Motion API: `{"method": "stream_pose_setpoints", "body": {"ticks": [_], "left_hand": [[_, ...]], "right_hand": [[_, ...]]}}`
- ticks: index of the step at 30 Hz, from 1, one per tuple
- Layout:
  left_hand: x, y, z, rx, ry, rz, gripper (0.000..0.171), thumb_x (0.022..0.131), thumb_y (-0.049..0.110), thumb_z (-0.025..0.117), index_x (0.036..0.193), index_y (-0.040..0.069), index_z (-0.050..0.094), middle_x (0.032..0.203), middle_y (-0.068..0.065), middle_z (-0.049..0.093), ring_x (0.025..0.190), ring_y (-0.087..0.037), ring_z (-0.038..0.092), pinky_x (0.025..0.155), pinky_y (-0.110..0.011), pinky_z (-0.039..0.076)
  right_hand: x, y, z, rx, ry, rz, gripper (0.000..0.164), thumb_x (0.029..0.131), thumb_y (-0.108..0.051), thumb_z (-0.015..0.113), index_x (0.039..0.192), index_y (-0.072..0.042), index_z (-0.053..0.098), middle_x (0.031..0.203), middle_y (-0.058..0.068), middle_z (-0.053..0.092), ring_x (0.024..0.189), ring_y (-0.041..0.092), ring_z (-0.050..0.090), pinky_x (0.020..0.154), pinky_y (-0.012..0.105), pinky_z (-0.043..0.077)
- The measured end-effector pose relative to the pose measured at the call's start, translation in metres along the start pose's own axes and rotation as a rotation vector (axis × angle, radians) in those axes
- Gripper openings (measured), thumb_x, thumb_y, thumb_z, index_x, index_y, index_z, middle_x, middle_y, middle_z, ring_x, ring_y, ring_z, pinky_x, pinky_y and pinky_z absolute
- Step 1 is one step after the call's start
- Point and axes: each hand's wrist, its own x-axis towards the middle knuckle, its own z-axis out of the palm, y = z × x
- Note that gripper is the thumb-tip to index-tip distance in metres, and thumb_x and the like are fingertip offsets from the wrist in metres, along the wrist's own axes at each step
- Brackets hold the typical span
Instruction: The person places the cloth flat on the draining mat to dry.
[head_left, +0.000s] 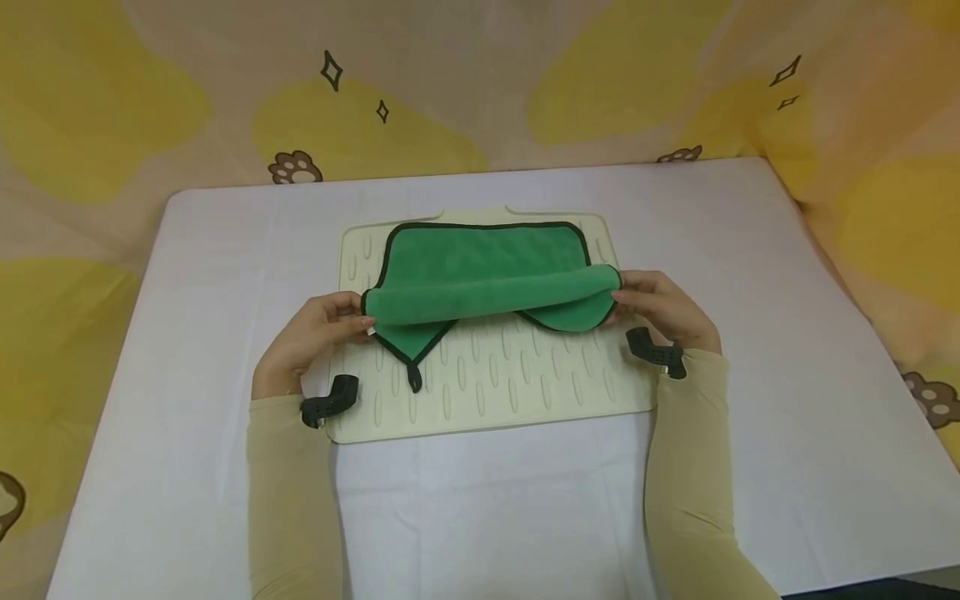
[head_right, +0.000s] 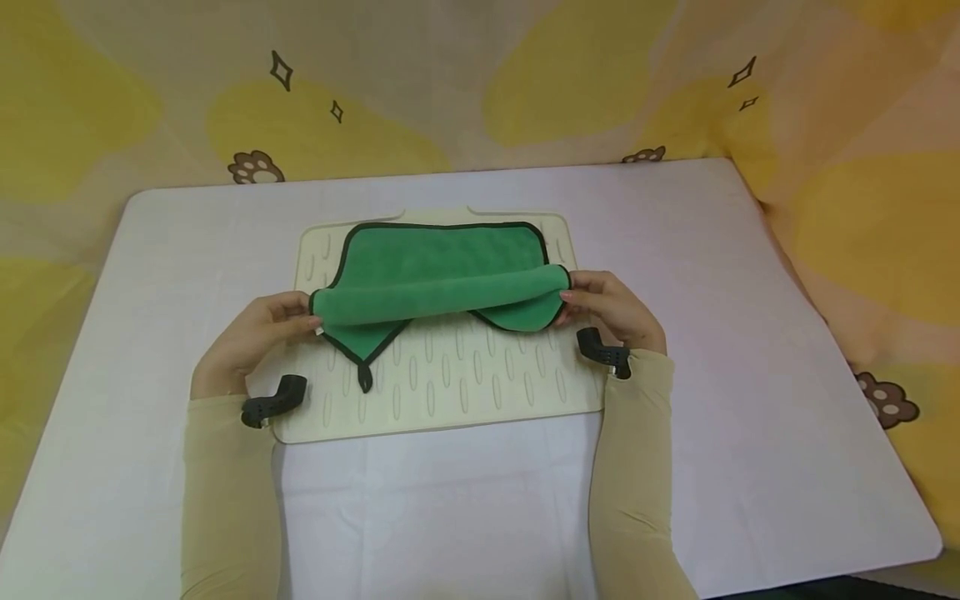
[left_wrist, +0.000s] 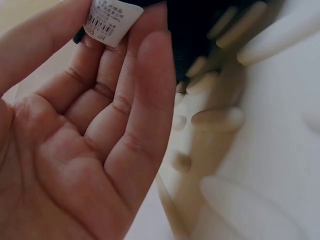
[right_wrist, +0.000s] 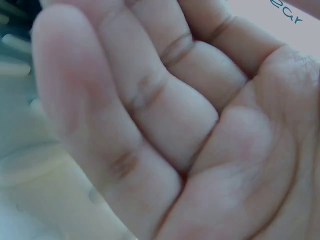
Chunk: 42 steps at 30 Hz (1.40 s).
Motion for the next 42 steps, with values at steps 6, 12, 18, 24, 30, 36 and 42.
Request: {"method": "stream_pose_setpoints", "body": {"ticks": [6, 12, 18, 24, 30, 36, 42], "left_hand": [[0.0006, 0.0023, 0.0003, -0.027, 0.015, -0.008, 0.018, 0.091, 0.003, 0.06, 0.098, -0.012, 0.053, 0.079, 0.002, 0.061, 0.078, -0.009, 0.058, 0.073, -0.025, 0.053], [-0.0019, 0.0043, -0.0003, -0.005, 0.005, -0.027, 0.017, 0.091, 0.003, 0.06, 0.096, -0.012, 0.053, 0.075, 0.003, 0.061, 0.074, -0.012, 0.059, 0.071, -0.024, 0.052], [-0.0042, 0.0049, -0.001, 0.026, -0.009, -0.033, 0.012, 0.092, 0.003, 0.059, 0.092, -0.007, 0.054, 0.072, 0.002, 0.06, 0.066, -0.014, 0.059, 0.069, -0.024, 0.049], [-0.003, 0.0046, -0.0005, 0.026, -0.041, -0.072, 0.012, 0.091, 0.001, 0.06, 0.091, -0.009, 0.053, 0.07, 0.0, 0.058, 0.063, -0.014, 0.058, 0.065, -0.025, 0.049], [-0.0017, 0.0042, 0.0, 0.096, -0.053, -0.125, 0.019, 0.09, 0.005, 0.063, 0.095, -0.011, 0.053, 0.072, 0.001, 0.061, 0.067, -0.011, 0.058, 0.069, -0.022, 0.048], [-0.0026, 0.0029, -0.0013, 0.097, -0.083, -0.111, 0.018, 0.088, 0.005, 0.064, 0.093, -0.009, 0.053, 0.074, -0.001, 0.062, 0.069, -0.013, 0.061, 0.074, -0.022, 0.047], [-0.0034, 0.004, -0.0027, 0.074, -0.11, -0.102, 0.016, 0.089, 0.003, 0.063, 0.088, -0.008, 0.051, 0.071, -0.002, 0.061, 0.066, -0.015, 0.06, 0.071, -0.023, 0.048]], "right_hand": [[-0.0003, -0.0019, 0.0007, 0.052, 0.015, -0.031, 0.02, 0.096, 0.001, 0.048, 0.096, -0.006, 0.067, 0.087, 0.004, 0.067, 0.075, 0.017, 0.064, 0.072, 0.031, 0.053], [-0.0011, -0.003, 0.0011, 0.066, 0.033, -0.038, 0.024, 0.096, 0.002, 0.047, 0.086, -0.007, 0.066, 0.082, 0.002, 0.064, 0.072, 0.014, 0.063, 0.066, 0.029, 0.053], [-0.0021, -0.0028, 0.0006, 0.087, 0.019, -0.049, 0.026, 0.095, 0.004, 0.045, 0.082, -0.008, 0.065, 0.077, -0.001, 0.058, 0.07, 0.011, 0.057, 0.064, 0.028, 0.049], [-0.0022, 0.0006, -0.0018, 0.07, -0.013, 0.022, 0.024, 0.094, 0.003, 0.047, 0.087, -0.007, 0.067, 0.08, 0.001, 0.064, 0.069, 0.013, 0.062, 0.064, 0.029, 0.053], [-0.0004, 0.0041, -0.0014, -0.076, -0.006, 0.14, 0.014, 0.094, -0.002, 0.054, 0.081, -0.003, 0.059, 0.069, 0.003, 0.06, 0.063, 0.017, 0.06, 0.066, 0.032, 0.054], [-0.0023, 0.0016, -0.0016, -0.106, -0.022, 0.126, 0.016, 0.093, 0.001, 0.054, 0.077, -0.002, 0.057, 0.064, 0.004, 0.057, 0.061, 0.02, 0.06, 0.062, 0.032, 0.054], [-0.0044, -0.0043, -0.0015, -0.021, -0.055, 0.045, 0.017, 0.092, 0.006, 0.053, 0.078, -0.002, 0.058, 0.063, 0.004, 0.057, 0.061, 0.02, 0.06, 0.061, 0.031, 0.054]]}}
